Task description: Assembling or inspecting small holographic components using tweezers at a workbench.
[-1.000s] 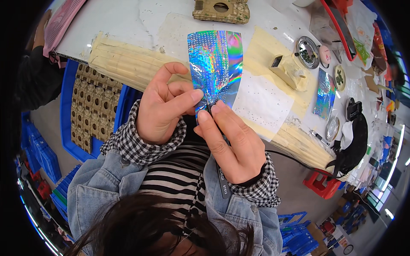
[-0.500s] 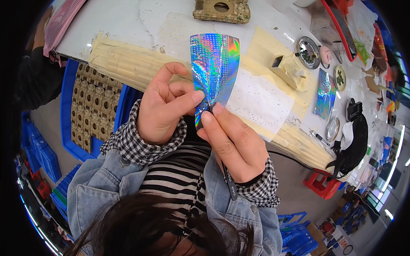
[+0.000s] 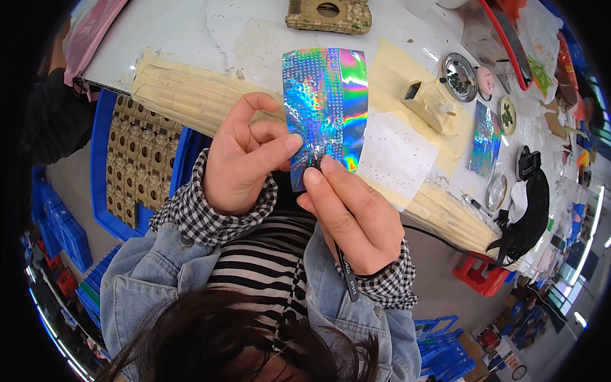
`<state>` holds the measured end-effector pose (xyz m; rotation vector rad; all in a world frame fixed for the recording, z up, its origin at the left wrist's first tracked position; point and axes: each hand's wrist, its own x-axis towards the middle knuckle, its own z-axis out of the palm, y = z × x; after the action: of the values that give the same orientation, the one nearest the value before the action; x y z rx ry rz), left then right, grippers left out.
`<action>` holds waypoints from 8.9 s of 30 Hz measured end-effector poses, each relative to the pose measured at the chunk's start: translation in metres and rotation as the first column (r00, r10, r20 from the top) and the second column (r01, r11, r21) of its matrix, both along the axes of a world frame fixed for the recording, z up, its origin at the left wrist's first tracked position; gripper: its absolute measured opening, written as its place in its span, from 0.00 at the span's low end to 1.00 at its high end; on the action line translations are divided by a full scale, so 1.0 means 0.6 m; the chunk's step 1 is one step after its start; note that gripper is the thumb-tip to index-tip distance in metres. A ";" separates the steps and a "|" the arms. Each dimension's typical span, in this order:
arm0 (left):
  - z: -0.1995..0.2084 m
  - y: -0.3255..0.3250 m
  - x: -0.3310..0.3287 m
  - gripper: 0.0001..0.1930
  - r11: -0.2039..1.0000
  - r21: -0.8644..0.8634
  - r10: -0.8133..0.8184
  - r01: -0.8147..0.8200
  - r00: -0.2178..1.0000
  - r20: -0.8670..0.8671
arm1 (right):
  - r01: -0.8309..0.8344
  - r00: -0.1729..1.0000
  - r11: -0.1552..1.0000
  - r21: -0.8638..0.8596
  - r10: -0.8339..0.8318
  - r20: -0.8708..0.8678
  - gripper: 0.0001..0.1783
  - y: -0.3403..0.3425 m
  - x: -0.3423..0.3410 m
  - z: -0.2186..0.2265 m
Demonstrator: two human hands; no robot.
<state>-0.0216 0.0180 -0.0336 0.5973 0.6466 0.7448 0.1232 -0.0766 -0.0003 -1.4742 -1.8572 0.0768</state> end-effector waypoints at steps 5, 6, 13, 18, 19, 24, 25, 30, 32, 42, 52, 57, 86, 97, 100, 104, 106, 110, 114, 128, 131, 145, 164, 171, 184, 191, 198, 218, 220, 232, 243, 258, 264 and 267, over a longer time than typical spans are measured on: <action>0.001 -0.002 0.000 0.24 1.000 0.016 0.004 -0.004 1.000 -0.003 | 0.007 1.000 1.000 -0.011 -0.008 -0.007 0.22 -0.001 -0.004 -0.001; 0.001 -0.002 0.001 0.24 1.000 0.017 0.004 -0.004 1.000 -0.003 | 0.011 1.000 1.000 -0.013 -0.011 -0.009 0.22 0.000 -0.004 -0.001; 0.003 -0.001 0.001 0.24 1.000 0.017 -0.002 0.002 1.000 -0.018 | -0.011 1.000 1.000 -0.003 0.011 0.023 0.22 0.003 -0.002 -0.002; 0.004 -0.001 0.002 0.25 1.000 0.028 -0.005 0.006 0.999 -0.032 | -0.015 0.999 1.000 0.008 0.015 0.035 0.21 0.004 -0.001 -0.003; 0.004 -0.001 0.002 0.25 1.000 0.028 -0.004 0.005 0.999 -0.031 | -0.016 0.999 1.000 0.008 0.016 0.036 0.21 0.004 -0.001 -0.002; 0.004 -0.002 0.003 0.25 1.000 0.024 0.001 -0.001 1.000 -0.023 | -0.018 0.999 1.000 0.011 0.018 0.034 0.21 0.005 -0.001 -0.001; 0.003 -0.002 0.003 0.25 1.000 0.023 0.002 -0.002 1.000 -0.020 | -0.012 0.999 1.000 0.010 0.012 0.032 0.21 0.004 -0.001 -0.001; 0.002 -0.001 0.001 0.24 1.000 0.012 -0.004 0.004 1.000 -0.007 | 0.006 1.000 1.000 0.016 -0.006 0.025 0.21 0.000 -0.001 0.000; 0.001 -0.002 0.001 0.24 1.000 0.010 -0.004 0.004 1.000 -0.007 | 0.012 1.000 1.000 0.017 -0.012 0.019 0.21 0.000 -0.002 0.000; -0.003 0.032 -0.024 0.22 0.958 0.107 0.274 -0.268 0.961 -0.042 | 0.092 0.995 0.996 0.001 -0.092 0.026 0.23 -0.004 0.013 -0.012; -0.012 0.052 -0.042 0.23 0.923 0.136 0.367 -0.361 0.930 -0.020 | 0.159 0.947 0.987 -0.012 -0.149 0.283 0.16 0.017 0.032 -0.066; -0.015 0.053 -0.045 0.23 0.928 0.141 0.347 -0.345 0.938 0.012 | 0.155 0.932 0.982 -0.109 -0.109 0.345 0.18 0.022 0.027 -0.049; 0.002 0.031 -0.040 0.25 0.954 0.170 0.253 -0.246 0.967 -0.022 | 0.105 0.973 0.987 -0.124 -0.076 0.219 0.20 0.007 0.036 -0.029; 0.000 0.034 -0.041 0.24 0.952 0.186 0.260 -0.243 0.963 -0.070 | 0.046 0.910 0.976 -0.214 0.047 0.413 0.18 0.012 0.035 -0.029; 0.002 0.034 -0.039 0.24 0.949 0.166 0.283 -0.268 0.956 -0.073 | 0.027 0.890 0.954 -0.299 0.113 0.441 0.18 0.017 0.033 -0.008; 0.001 0.032 -0.043 0.25 0.946 0.168 0.290 -0.275 0.955 -0.066 | -0.012 0.911 0.935 -0.354 0.157 0.381 0.16 0.022 0.040 0.000; 0.001 0.033 -0.044 0.25 0.949 0.166 0.282 -0.270 0.958 -0.058 | -0.031 0.956 0.929 -0.370 0.135 0.259 0.14 0.019 0.049 0.001; 0.002 0.032 -0.045 0.25 0.950 0.169 0.277 -0.262 0.958 -0.069 | -0.053 0.999 0.936 -0.349 0.048 -0.021 0.12 0.008 0.063 0.008; 0.007 0.030 -0.040 0.25 0.963 0.170 0.217 -0.207 0.975 -0.040 | -0.021 0.991 0.962 -0.272 -0.016 -0.135 0.19 -0.001 0.072 0.000; 0.019 0.006 -0.002 0.27 0.989 0.145 0.005 -0.006 1.000 0.004 | -0.028 0.933 0.999 -0.021 0.019 -0.360 0.20 -0.018 0.022 -0.007; 0.017 0.003 0.002 0.28 0.985 0.174 -0.016 0.016 1.000 0.001 | -0.010 0.968 0.998 -0.067 -0.007 -0.252 0.24 -0.018 0.017 0.002; 0.017 0.003 0.001 0.30 0.981 0.173 -0.089 0.092 0.996 -0.022 | -0.010 1.000 1.000 -0.010 0.010 -0.006 0.24 -0.004 0.019 0.011; 0.011 0.003 -0.001 0.29 0.985 0.154 -0.071 0.073 0.997 -0.020 | -0.014 1.000 1.000 -0.018 0.013 -0.024 0.25 0.000 0.015 0.008; 0.012 0.002 -0.001 0.28 0.988 0.144 -0.058 0.060 0.998 -0.018 | -0.016 0.999 1.000 -0.005 0.015 -0.030 0.25 0.001 0.014 0.005; 0.009 0.000 0.000 0.27 0.991 0.129 -0.040 0.044 0.999 -0.036 | 0.020 0.999 1.000 -0.021 -0.021 -0.047 0.22 0.005 0.009 0.005; 0.010 0.001 -0.001 0.26 0.995 0.080 -0.059 0.061 0.998 -0.026 | 0.049 0.996 0.999 -0.023 -0.051 -0.071 0.21 0.006 0.004 0.002; 0.009 -0.001 0.001 0.25 0.997 0.055 -0.051 0.053 0.998 -0.038 | 0.059 0.994 0.997 -0.049 -0.063 -0.091 0.20 0.003 0.000 0.003; 0.008 -0.004 0.001 0.25 0.998 -0.045 -0.049 0.050 0.999 0.016 | 0.048 0.996 0.999 -0.007 -0.048 -0.078 0.24 -0.002 -0.004 -0.002; 0.009 -0.004 0.002 0.25 0.997 -0.060 -0.043 0.045 0.999 0.029 | 0.044 0.998 0.999 0.012 -0.044 -0.053 0.24 -0.002 -0.004 -0.006; 0.011 -0.004 0.000 0.24 0.995 -0.096 -0.031 0.039 0.996 0.086 | 0.041 0.997 0.999 0.024 -0.043 0.067 0.20 -0.006 -0.004 -0.003; 0.009 -0.004 0.000 0.24 0.996 -0.084 -0.021 0.029 0.995 0.097 | 0.011 1.000 1.000 -0.015 -0.011 0.027 0.22 -0.006 -0.003 0.002; 0.008 -0.004 0.000 0.24 0.999 -0.051 -0.012 0.014 0.999 0.040 | 0.004 0.997 1.000 0.004 -0.004 0.083 0.20 0.000 -0.005 0.002; 0.004 -0.005 0.000 0.24 0.999 -0.043 -0.011 0.013 0.999 0.044 | 0.005 0.997 1.000 0.001 -0.005 0.083 0.20 0.000 -0.006 0.001; 0.003 -0.004 0.000 0.24 0.999 -0.046 -0.010 0.012 0.999 0.037 | -0.004 0.997 1.000 0.007 0.004 0.079 0.20 0.002 -0.004 -0.001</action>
<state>-0.0219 0.0153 -0.0315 0.5434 0.6240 0.7273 0.1206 -0.0754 -0.0012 -1.4879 -1.9217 0.0137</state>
